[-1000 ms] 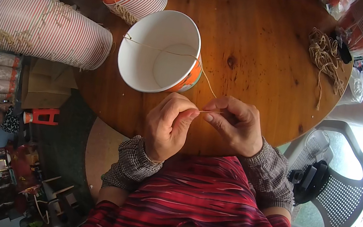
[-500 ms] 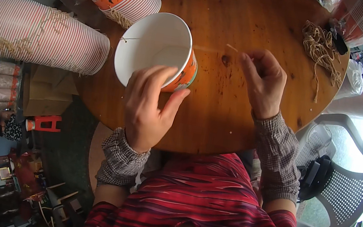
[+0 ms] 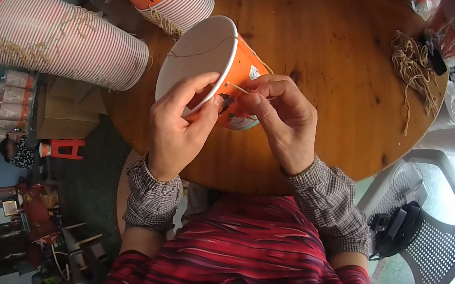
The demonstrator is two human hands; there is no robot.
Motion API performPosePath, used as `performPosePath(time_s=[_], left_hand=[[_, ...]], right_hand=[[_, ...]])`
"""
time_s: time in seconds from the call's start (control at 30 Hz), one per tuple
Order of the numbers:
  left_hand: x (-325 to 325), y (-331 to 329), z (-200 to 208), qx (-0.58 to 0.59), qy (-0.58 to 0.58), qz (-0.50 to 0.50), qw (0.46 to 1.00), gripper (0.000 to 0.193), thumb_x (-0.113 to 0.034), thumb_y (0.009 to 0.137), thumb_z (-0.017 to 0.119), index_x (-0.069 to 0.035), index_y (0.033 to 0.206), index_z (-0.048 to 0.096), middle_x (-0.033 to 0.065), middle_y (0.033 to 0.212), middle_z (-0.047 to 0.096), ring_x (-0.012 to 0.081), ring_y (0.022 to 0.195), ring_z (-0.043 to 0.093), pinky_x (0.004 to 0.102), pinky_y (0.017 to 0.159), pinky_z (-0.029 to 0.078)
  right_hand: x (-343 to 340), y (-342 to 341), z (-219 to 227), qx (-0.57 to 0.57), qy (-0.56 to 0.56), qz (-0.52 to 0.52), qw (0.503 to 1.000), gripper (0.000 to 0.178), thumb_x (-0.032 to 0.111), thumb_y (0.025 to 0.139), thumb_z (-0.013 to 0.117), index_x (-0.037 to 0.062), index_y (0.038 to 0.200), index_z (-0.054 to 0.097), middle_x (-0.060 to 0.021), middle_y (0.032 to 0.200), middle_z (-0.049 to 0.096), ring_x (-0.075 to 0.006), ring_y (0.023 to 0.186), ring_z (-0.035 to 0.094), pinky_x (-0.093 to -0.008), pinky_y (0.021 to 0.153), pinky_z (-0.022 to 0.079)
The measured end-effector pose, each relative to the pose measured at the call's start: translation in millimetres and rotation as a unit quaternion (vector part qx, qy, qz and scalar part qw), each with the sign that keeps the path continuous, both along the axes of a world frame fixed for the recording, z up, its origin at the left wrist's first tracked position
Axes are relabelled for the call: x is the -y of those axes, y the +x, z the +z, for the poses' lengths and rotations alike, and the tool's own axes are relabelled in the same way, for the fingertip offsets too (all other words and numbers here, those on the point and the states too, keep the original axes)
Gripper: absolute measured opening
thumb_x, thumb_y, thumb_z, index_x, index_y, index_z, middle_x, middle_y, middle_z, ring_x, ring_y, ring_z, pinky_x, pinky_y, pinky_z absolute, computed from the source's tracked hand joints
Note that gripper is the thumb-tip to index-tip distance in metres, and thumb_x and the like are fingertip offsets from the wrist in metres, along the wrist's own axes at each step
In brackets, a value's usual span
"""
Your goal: Attaching twine handles to paper buckets.
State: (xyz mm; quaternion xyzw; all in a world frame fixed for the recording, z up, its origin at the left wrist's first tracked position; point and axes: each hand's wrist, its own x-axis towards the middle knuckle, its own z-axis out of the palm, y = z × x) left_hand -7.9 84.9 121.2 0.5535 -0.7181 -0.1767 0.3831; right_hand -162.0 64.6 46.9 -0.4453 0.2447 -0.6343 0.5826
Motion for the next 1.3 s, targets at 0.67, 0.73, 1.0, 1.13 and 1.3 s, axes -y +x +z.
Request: performPosePath(time_s=[0.67, 0.73, 1.0, 1.13, 1.3], left_hand=[[-3.9, -12.2, 2.1, 0.138, 0.016, -0.091, 0.986, 0.016, 0.002, 0.073, 0.058, 0.001, 0.089, 0.055, 0.0154, 0.076, 0.051, 0.0367, 0.069, 0.054, 0.0432, 0.060, 0.043], [-3.4, -15.5, -6.8, 0.144, -0.031, -0.091, 0.985, 0.011, 0.001, 0.073, 0.060, -0.002, 0.083, 0.057, 0.0123, 0.076, 0.052, 0.0325, 0.072, 0.055, 0.0416, 0.064, 0.043], [-12.6, -4.7, -27.1, 0.125, -0.129, -0.038, 0.983, 0.011, -0.002, 0.075, 0.067, -0.003, 0.085, 0.063, 0.0061, 0.082, 0.059, 0.0248, 0.076, 0.059, 0.0365, 0.070, 0.045], [-3.0, 0.3, -27.5, 0.044, -0.136, -0.047, 0.989, 0.009, -0.004, 0.077, 0.069, -0.004, 0.083, 0.062, 0.0065, 0.077, 0.060, 0.0258, 0.072, 0.058, 0.0349, 0.067, 0.043], [1.7, 2.0, -31.0, -0.013, -0.109, -0.030, 0.993, 0.009, -0.004, 0.080, 0.067, -0.004, 0.082, 0.058, 0.0064, 0.078, 0.059, 0.0250, 0.068, 0.055, 0.0340, 0.063, 0.043]], right_hand=[[-7.2, -11.1, 14.7, -0.265, -0.127, -0.088, 0.952, 0.010, 0.001, 0.079, 0.069, -0.0003, 0.086, 0.062, -0.0083, 0.082, 0.057, -0.0152, 0.071, 0.061, -0.0255, 0.061, 0.050], [-9.9, -17.5, 7.2, -0.330, -0.154, -0.094, 0.927, 0.013, 0.001, 0.079, 0.069, -0.0004, 0.089, 0.062, -0.0084, 0.083, 0.058, -0.0157, 0.070, 0.060, -0.0258, 0.063, 0.050], [-8.5, -32.3, 30.7, -0.385, -0.144, -0.056, 0.910, 0.025, 0.003, 0.083, 0.065, 0.0028, 0.108, 0.062, -0.0098, 0.081, 0.062, -0.0152, 0.067, 0.062, -0.0254, 0.060, 0.051], [-1.5, -26.9, 17.3, -0.393, -0.145, -0.056, 0.906, 0.023, 0.006, 0.084, 0.065, 0.0039, 0.107, 0.063, -0.0095, 0.083, 0.065, -0.0157, 0.067, 0.064, -0.0260, 0.060, 0.052], [-4.7, -15.4, 28.6, -0.351, -0.010, 0.048, 0.935, 0.018, 0.009, 0.085, 0.065, 0.0033, 0.102, 0.065, -0.0093, 0.072, 0.067, -0.0149, 0.059, 0.065, -0.0259, 0.056, 0.052]])
